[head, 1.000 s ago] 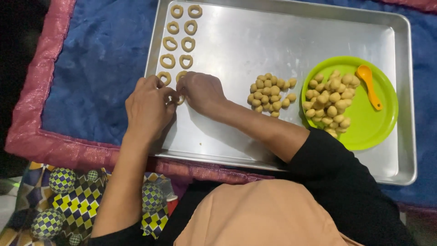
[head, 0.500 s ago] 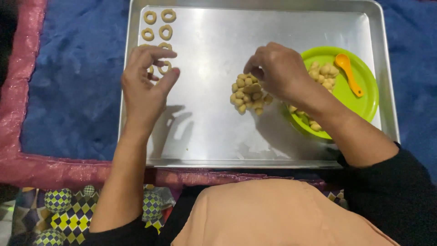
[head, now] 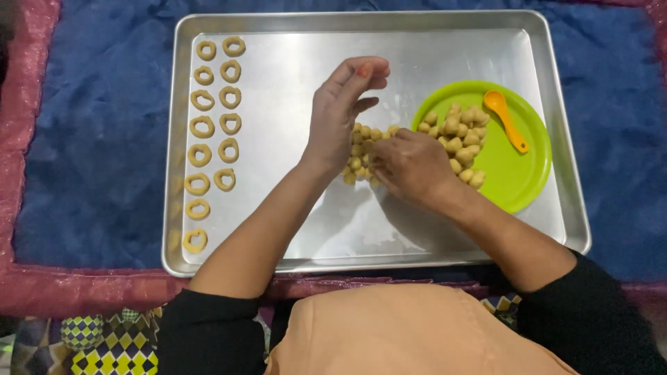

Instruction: Forming small rings from dough by rolling pieces into cylinders and joining the ends on a baking tray.

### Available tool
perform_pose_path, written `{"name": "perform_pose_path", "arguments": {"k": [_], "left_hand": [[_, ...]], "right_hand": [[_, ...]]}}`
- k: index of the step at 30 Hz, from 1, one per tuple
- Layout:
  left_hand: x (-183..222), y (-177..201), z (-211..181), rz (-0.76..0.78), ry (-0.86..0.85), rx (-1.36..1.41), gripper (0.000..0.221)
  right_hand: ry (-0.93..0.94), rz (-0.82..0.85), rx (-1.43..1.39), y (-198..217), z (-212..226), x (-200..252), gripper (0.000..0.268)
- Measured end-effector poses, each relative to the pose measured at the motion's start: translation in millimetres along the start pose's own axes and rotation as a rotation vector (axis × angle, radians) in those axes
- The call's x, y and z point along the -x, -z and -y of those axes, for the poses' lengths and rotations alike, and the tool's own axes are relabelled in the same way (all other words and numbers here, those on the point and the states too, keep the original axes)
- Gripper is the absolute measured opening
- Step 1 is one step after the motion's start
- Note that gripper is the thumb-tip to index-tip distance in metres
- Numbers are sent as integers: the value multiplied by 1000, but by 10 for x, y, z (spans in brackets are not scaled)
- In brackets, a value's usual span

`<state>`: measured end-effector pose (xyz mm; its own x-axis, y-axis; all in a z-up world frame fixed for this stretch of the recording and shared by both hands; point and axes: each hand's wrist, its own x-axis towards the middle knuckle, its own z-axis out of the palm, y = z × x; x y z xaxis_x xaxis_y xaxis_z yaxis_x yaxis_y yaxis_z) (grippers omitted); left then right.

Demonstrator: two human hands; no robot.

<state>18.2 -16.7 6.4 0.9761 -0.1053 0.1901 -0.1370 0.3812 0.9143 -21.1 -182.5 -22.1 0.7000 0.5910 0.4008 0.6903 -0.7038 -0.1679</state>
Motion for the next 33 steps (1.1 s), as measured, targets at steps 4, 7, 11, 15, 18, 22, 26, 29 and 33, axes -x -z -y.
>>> {"name": "perform_pose_path", "arguments": {"k": [4, 7, 11, 15, 18, 22, 26, 29, 33], "left_hand": [[106, 96, 229, 171, 54, 447, 58], [113, 112, 274, 303, 92, 710, 79], [114, 61, 59, 194, 299, 833, 97], [150, 148, 185, 346, 268, 877, 106], [108, 253, 231, 356, 209, 820, 106], [151, 43, -194, 82, 537, 942, 119], [126, 228, 165, 269, 394, 1095, 112], [135, 137, -14, 240, 417, 1071, 112], [127, 243, 202, 294, 317, 1121, 107]], "right_hand": [[-224, -159, -307, 180, 117, -167, 13], [-22, -414, -227, 142, 259, -188, 20], [79, -230, 74, -168, 186, -58, 65], [19, -189, 69, -107, 187, -54, 96], [227, -211, 190, -132, 318, 40, 90], [-118, -115, 151, -294, 42, -3, 99], [108, -182, 248, -256, 153, 61, 102], [-22, -130, 141, -251, 92, 17, 98], [146, -158, 178, -271, 222, 95, 97]]}}
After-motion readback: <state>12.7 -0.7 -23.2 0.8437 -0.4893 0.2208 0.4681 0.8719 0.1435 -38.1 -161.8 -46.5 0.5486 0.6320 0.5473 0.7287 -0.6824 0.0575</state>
